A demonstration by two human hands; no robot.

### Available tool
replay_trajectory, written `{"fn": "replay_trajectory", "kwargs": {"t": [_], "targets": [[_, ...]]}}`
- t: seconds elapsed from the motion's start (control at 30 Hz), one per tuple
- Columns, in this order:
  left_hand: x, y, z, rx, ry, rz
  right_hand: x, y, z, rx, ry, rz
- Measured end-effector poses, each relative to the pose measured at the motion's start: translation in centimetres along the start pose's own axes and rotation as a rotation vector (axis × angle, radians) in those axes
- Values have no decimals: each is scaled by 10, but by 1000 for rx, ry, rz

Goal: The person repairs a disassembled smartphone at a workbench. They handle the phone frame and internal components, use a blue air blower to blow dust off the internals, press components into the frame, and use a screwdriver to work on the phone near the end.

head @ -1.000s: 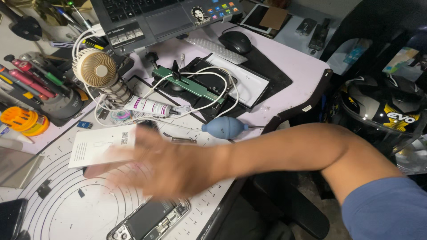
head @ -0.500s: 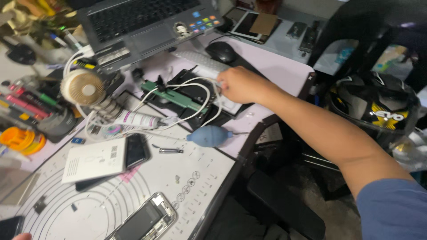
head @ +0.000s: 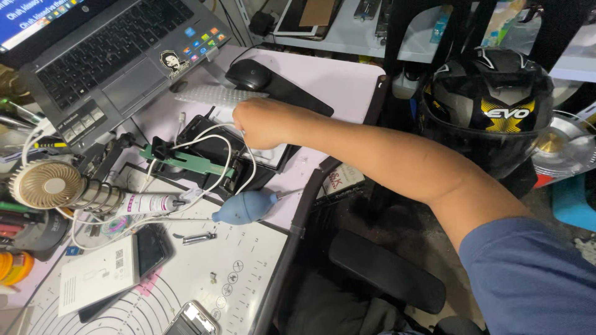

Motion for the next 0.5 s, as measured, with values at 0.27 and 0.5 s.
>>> {"fn": "replay_trajectory", "kwargs": {"t": [0.27, 0.5], "targets": [[77, 2, 8, -86, -149, 27, 3, -3, 0, -199, -377, -325], [229, -59, -8, -113, -908, -110, -2, 17, -14, 38, 2, -280]]}}
Point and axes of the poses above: each hand's wrist, its own z-axis away from the middle knuckle, its own y-axis out of the back of the hand, x = y × z, the point moved 5 cm from there along -z, towards the middle knuckle, and after that the axes turned 11 degrees about x, right-handed, at the moved point
